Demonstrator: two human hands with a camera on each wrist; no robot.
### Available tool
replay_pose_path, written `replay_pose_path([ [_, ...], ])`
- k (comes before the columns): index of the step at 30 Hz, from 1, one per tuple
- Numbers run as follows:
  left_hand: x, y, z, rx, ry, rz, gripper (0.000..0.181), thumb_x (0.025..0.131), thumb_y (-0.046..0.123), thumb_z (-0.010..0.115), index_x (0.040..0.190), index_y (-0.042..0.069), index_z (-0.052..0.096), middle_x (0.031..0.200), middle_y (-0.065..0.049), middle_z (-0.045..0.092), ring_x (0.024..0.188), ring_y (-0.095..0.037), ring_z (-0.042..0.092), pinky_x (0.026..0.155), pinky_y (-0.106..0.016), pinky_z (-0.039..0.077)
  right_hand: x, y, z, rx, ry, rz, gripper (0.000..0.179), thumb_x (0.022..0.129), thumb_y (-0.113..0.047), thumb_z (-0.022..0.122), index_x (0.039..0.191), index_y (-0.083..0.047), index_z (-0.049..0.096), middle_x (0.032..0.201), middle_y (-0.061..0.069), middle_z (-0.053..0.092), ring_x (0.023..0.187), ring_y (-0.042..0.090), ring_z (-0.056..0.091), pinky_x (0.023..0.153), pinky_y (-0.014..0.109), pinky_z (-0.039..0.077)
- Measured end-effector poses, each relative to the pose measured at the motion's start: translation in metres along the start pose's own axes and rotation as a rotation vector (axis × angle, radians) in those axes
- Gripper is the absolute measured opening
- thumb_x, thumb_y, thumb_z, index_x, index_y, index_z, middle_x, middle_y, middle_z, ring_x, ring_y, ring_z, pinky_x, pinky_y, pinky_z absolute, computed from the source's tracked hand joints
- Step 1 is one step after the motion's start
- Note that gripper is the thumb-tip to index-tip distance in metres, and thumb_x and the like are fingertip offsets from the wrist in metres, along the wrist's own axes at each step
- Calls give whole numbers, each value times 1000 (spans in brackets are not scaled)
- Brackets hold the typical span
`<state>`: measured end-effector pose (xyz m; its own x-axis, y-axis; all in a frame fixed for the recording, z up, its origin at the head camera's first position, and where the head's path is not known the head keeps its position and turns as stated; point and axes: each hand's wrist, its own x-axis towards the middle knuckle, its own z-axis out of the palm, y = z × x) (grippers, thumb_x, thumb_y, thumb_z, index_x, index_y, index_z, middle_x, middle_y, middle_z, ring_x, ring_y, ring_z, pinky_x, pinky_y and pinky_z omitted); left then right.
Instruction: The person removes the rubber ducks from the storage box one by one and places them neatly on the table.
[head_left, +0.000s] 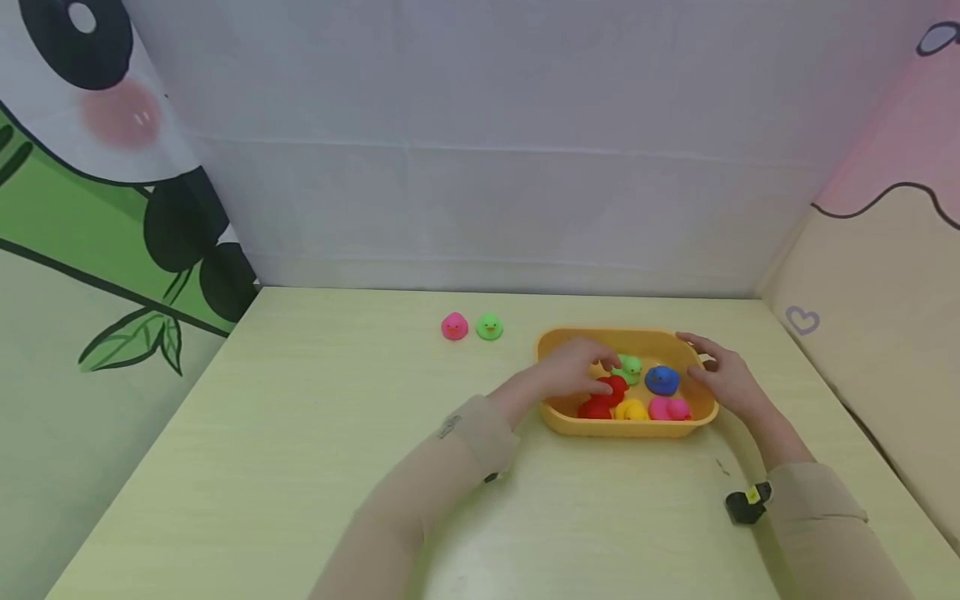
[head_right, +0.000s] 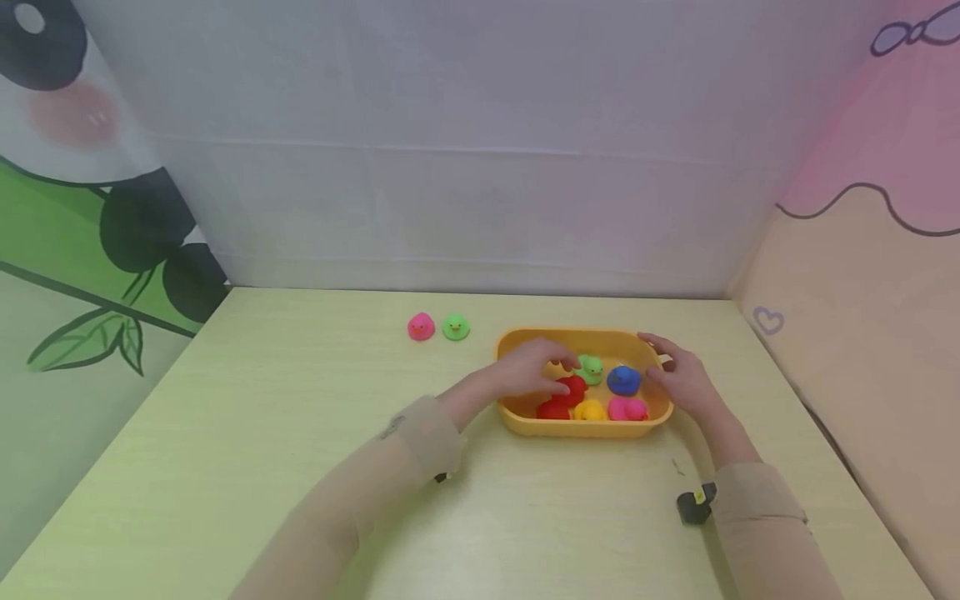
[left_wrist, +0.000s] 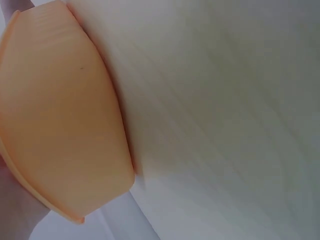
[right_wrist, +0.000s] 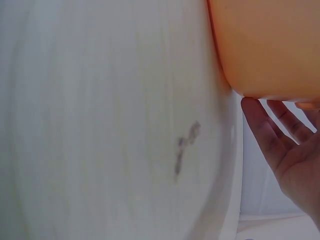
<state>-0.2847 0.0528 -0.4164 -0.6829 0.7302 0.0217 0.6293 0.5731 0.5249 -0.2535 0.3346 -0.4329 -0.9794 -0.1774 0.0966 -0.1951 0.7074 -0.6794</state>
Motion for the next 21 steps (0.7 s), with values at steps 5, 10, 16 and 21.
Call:
replay_pose_path([
  [5,6,-2,2,22,-25,-1,33,84,30,71,114,22,65,98,12,60,92,-3,51,83,-15,42,0,-1,0,0,-3,2,52,92,-8,54,142,-6,39,131,31,44,92,37,58,66,16,46],
  [10,11,0,4,16,-33,-20,33,84,33,71,114,22,64,95,12,59,89,-4,51,77,-14,42,0,0,-1,11,5,-2,52,92,-8,54,141,-5,39,129,31,45,87,34,58,63,17,46],
  [16,14,2,8,25,-4,-6,33,81,36,73,109,19,67,87,10,59,83,-6,52,73,-13,41,-1,0,0,8,11,-1,51,91,-7,53,141,-6,41,126,29,47,81,28,57,63,19,46],
  [21,15,1,12,18,20,-19,32,79,38,75,104,19,68,85,10,59,81,-7,52,72,-14,41,0,0,0,11,3,4,51,91,-7,52,141,-7,40,127,29,46,84,32,56,64,18,47],
])
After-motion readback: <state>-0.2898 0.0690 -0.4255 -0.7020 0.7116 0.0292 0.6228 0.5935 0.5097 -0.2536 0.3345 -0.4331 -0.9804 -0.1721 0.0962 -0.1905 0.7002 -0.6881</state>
